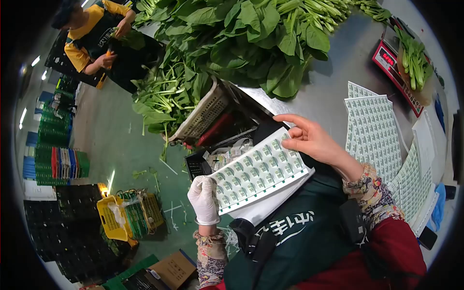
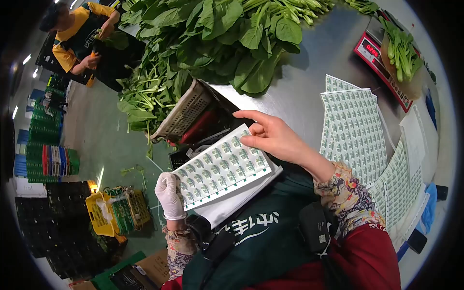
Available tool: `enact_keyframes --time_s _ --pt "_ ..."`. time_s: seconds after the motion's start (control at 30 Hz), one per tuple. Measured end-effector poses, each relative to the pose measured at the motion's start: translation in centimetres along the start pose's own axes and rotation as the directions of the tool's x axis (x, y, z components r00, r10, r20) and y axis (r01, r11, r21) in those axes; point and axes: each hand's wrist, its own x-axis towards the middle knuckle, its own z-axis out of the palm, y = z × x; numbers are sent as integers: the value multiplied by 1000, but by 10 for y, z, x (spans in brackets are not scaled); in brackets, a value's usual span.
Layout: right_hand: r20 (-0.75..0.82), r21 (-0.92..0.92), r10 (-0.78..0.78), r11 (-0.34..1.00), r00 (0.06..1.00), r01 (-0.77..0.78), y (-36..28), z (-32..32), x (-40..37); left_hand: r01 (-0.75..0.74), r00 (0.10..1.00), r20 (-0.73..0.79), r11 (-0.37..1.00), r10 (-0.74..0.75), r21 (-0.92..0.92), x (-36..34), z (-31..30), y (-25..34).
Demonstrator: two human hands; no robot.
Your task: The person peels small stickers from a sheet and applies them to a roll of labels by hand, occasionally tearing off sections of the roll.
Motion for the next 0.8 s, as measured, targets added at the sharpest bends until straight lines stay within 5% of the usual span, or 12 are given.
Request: enact_keyframes --time_s 0.17,0.23,0.37,0.53,0.8 --pt "133 24 -22 1000 991 19 0 -3 -2 160 948 296 980 -119 -118 1 -5 16" --pt "144 96 -46 995 989 32 -3 -4 -6 194 953 267 964 -140 -185 -3 1 20" --pt "139 -153 -45 986 989 67 1 -13 -15 122 982 171 964 -82 -235 -1 11 11" --pt "-294 -196 -59 981 954 0 0 -19 -28 20 993 122 994 -7 -108 0 28 0" --pt "-301 -788 -637 585 709 191 -9 -68 -66 10 993 115 1000 -8 -22 17 92 10"
